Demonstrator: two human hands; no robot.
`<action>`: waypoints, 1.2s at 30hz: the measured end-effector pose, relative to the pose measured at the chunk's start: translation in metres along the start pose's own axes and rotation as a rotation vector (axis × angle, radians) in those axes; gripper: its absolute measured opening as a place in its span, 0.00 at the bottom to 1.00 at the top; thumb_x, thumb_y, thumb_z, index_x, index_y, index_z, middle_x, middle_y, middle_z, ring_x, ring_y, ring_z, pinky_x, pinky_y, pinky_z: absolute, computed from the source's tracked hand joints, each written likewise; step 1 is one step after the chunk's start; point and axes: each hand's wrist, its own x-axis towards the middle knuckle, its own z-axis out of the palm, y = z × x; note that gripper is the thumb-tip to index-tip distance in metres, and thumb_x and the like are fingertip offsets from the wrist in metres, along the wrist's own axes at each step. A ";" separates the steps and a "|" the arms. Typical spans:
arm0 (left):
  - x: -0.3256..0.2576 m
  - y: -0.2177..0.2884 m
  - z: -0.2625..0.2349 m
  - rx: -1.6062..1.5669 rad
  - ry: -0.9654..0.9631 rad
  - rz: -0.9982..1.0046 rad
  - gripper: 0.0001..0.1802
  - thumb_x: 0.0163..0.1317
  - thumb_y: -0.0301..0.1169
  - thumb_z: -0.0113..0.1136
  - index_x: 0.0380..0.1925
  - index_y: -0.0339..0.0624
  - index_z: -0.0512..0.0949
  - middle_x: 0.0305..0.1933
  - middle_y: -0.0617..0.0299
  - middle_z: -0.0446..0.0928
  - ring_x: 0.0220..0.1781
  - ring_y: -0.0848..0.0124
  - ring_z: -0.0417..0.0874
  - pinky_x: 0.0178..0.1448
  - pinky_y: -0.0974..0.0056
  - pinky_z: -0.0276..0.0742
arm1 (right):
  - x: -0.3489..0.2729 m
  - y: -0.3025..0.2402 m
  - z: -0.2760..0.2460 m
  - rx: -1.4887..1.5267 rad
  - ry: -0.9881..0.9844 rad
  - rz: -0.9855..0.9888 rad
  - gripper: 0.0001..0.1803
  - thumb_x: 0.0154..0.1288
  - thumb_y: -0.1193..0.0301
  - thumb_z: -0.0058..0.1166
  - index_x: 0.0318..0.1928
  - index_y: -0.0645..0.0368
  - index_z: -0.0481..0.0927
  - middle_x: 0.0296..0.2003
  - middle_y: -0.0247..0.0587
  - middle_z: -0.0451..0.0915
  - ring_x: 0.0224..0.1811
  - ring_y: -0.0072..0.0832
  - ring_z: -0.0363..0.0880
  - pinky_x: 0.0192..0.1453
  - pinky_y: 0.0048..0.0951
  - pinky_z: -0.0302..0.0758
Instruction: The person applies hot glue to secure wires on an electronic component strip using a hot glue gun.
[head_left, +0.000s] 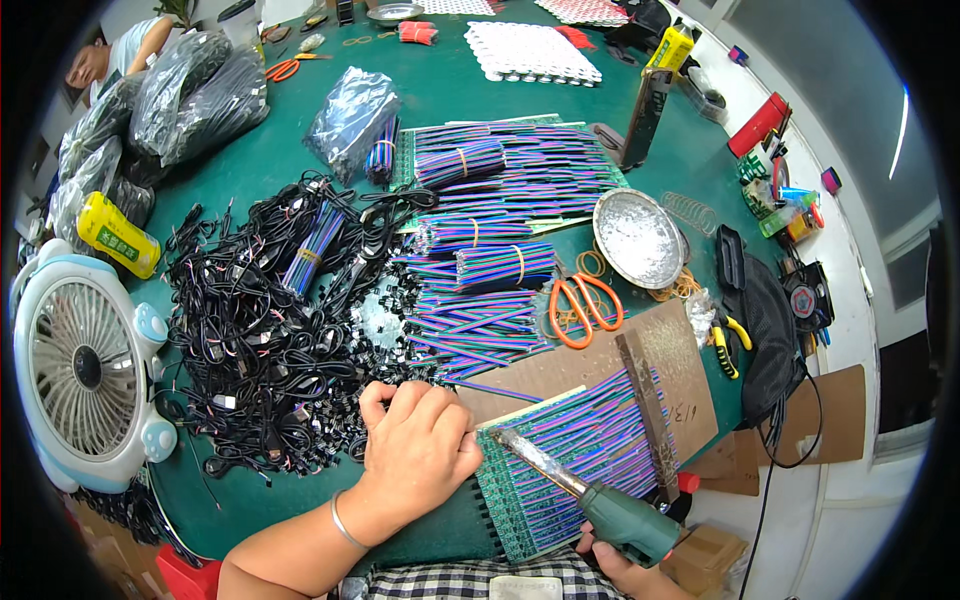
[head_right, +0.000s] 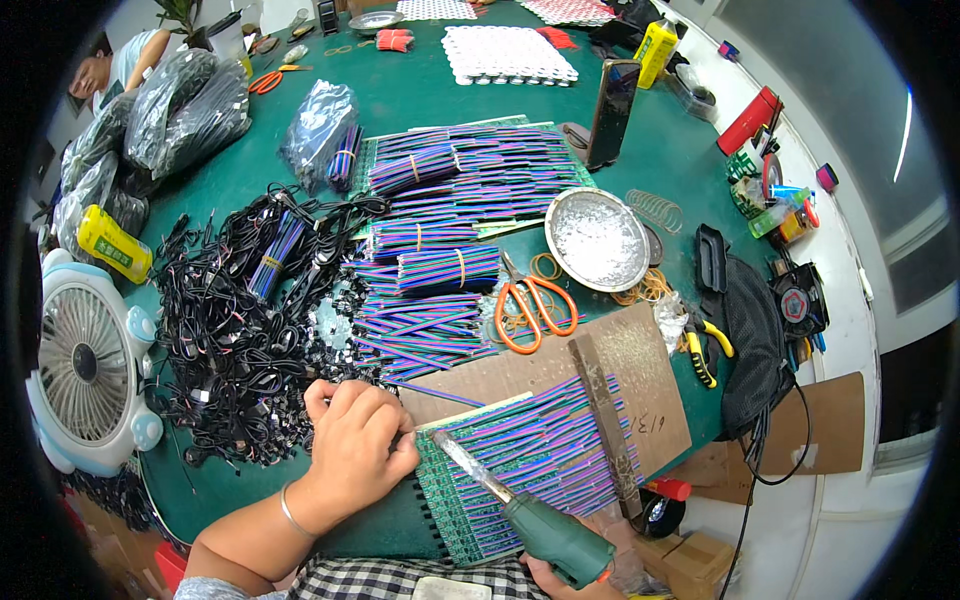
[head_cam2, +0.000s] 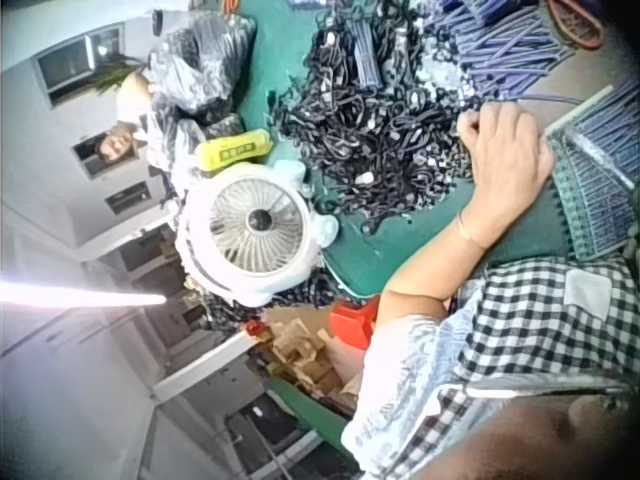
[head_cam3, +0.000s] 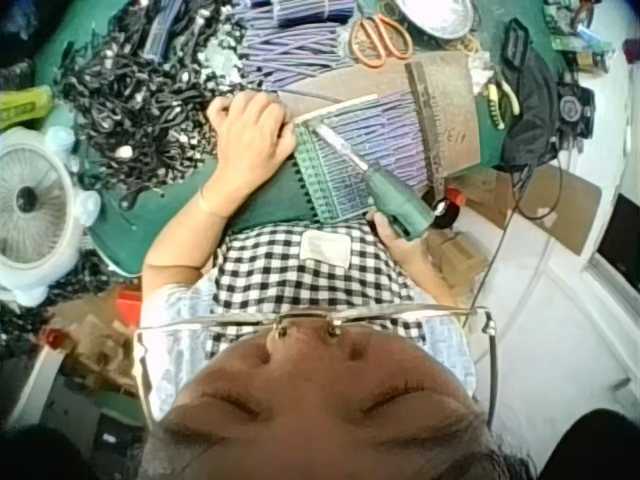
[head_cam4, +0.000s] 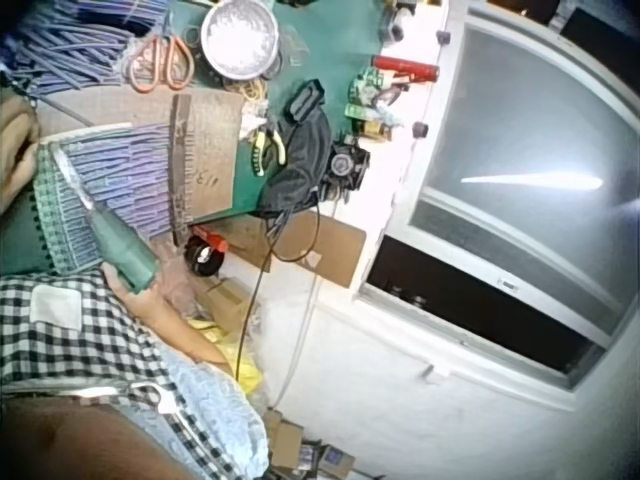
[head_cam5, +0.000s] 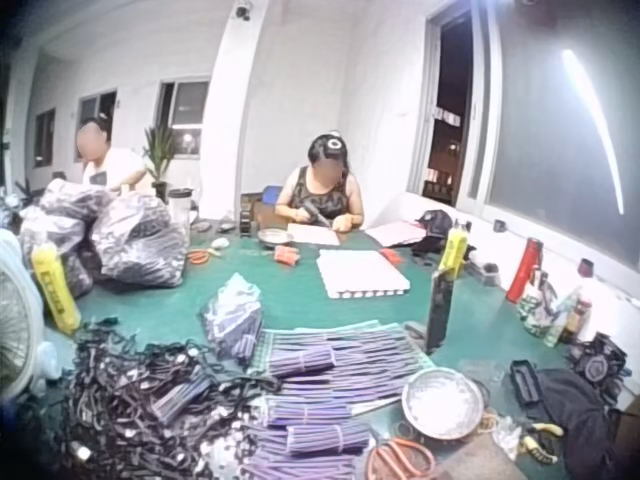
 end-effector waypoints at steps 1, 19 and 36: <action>0.000 0.000 0.000 0.000 0.001 -0.002 0.10 0.38 0.28 0.63 0.21 0.49 0.71 0.30 0.68 0.72 0.38 0.66 0.73 0.48 0.54 0.55 | 0.000 0.003 0.000 -0.028 -0.002 -0.020 0.07 0.62 0.75 0.57 0.40 0.64 0.79 0.31 0.37 0.81 0.34 0.25 0.80 0.40 0.28 0.76; 0.000 0.002 0.001 0.020 -0.008 -0.016 0.10 0.39 0.30 0.62 0.21 0.49 0.71 0.29 0.68 0.72 0.37 0.67 0.73 0.49 0.53 0.55 | 0.005 -0.002 -0.001 0.013 -0.040 -0.040 0.10 0.65 0.75 0.54 0.45 0.67 0.77 0.32 0.38 0.80 0.34 0.28 0.79 0.42 0.29 0.76; 0.000 0.011 -0.014 0.110 -0.046 0.042 0.07 0.44 0.30 0.64 0.25 0.52 0.77 0.31 0.71 0.74 0.38 0.69 0.73 0.50 0.55 0.55 | 0.003 0.031 -0.006 0.255 -0.052 -0.126 0.29 0.65 0.68 0.53 0.61 0.69 0.60 0.51 0.53 0.75 0.32 0.34 0.81 0.37 0.31 0.80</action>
